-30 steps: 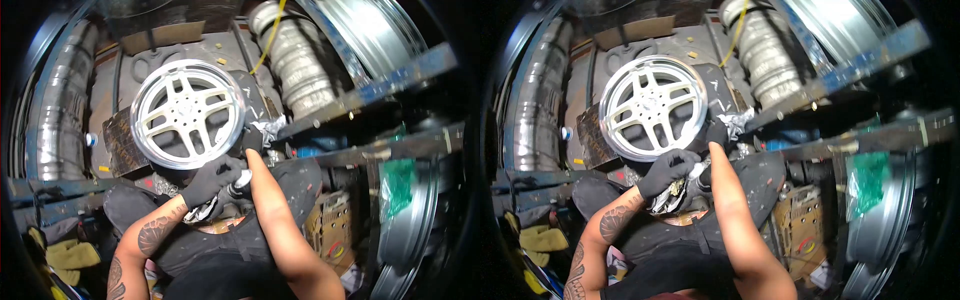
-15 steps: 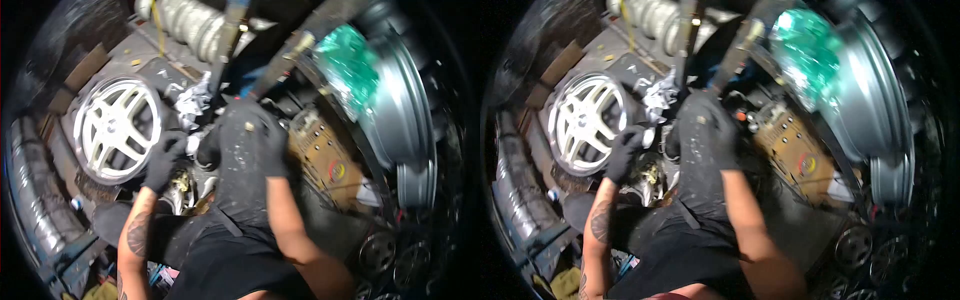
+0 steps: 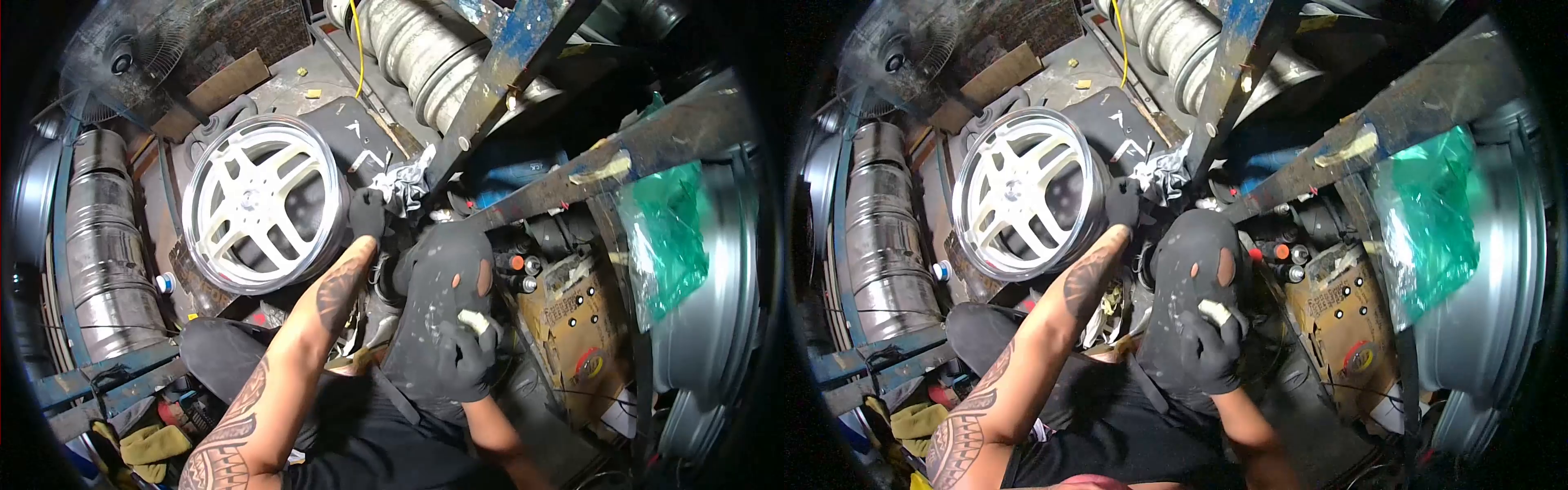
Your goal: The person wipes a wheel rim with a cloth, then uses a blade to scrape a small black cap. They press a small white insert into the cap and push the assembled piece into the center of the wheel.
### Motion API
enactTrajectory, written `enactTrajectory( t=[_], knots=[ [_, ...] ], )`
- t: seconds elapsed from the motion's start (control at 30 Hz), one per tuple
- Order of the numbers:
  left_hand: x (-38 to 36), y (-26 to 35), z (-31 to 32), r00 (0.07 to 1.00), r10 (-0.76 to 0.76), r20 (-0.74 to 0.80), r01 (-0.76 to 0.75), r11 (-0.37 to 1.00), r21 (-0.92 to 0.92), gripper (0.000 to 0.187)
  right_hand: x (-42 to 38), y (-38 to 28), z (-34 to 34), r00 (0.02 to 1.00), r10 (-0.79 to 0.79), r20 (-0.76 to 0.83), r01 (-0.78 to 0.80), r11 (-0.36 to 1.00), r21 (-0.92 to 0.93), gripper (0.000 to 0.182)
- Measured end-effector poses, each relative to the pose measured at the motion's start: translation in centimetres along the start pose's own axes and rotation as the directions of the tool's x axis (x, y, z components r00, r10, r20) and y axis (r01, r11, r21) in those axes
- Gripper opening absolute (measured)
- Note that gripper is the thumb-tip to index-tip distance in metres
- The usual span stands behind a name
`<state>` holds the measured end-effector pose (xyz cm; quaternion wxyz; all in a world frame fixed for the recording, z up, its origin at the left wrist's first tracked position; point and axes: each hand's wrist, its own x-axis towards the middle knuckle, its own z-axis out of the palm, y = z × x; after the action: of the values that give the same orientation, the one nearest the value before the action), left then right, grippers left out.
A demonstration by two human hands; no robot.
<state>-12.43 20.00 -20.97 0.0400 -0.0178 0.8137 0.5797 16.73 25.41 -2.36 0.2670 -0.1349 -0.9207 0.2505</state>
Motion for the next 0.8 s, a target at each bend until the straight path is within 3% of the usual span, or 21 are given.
enactTrajectory(
  t=[0.13,0.27,0.33,0.4,0.6,0.7,0.8],
  knots=[
    [5.4,0.7,2.9,0.973,0.194,-0.125,-0.146,0.937,0.317,0.023,0.7,0.0,0.1,1.0,-0.006,-0.013,0.006,1.0,0.001,0.019],
    [9.5,-2.5,4.3,0.977,0.169,-0.127,-0.119,0.937,0.328,0.018,0.8,0.7,0.4,1.0,0.002,-0.02,-0.002,1.0,0.015,0.017],
    [10.6,-6.5,5.5,0.989,0.105,-0.106,-0.093,0.99,0.105,0.016,1.0,0.8,0.2,1.0,-0.001,-0.02,0.002,0.999,0.033,0.017],
    [10.6,-8.1,6.1,0.978,0.176,-0.116,-0.191,0.972,-0.134,0.018,1.0,1.0,0.1,1.0,0.004,-0.015,-0.003,0.999,0.035,0.019],
    [10.7,-9.5,5.9,0.993,0.098,-0.062,-0.09,0.988,0.122,0.028,1.1,1.1,0.1,1.0,0.006,-0.009,-0.005,0.999,0.054,0.019],
    [9.2,-8.6,5.4,0.989,0.117,-0.09,-0.123,0.991,-0.06,0.029,1.0,1.1,0.0,1.0,-0.002,-0.018,0.003,0.999,0.051,0.019],
    [4.7,-3.3,2.0,0.996,0.0,0.087,0.014,0.988,-0.156,0.03,0.6,1.2,0.0,0.999,-0.008,-0.036,0.01,0.999,0.035,0.018]
  ],
)
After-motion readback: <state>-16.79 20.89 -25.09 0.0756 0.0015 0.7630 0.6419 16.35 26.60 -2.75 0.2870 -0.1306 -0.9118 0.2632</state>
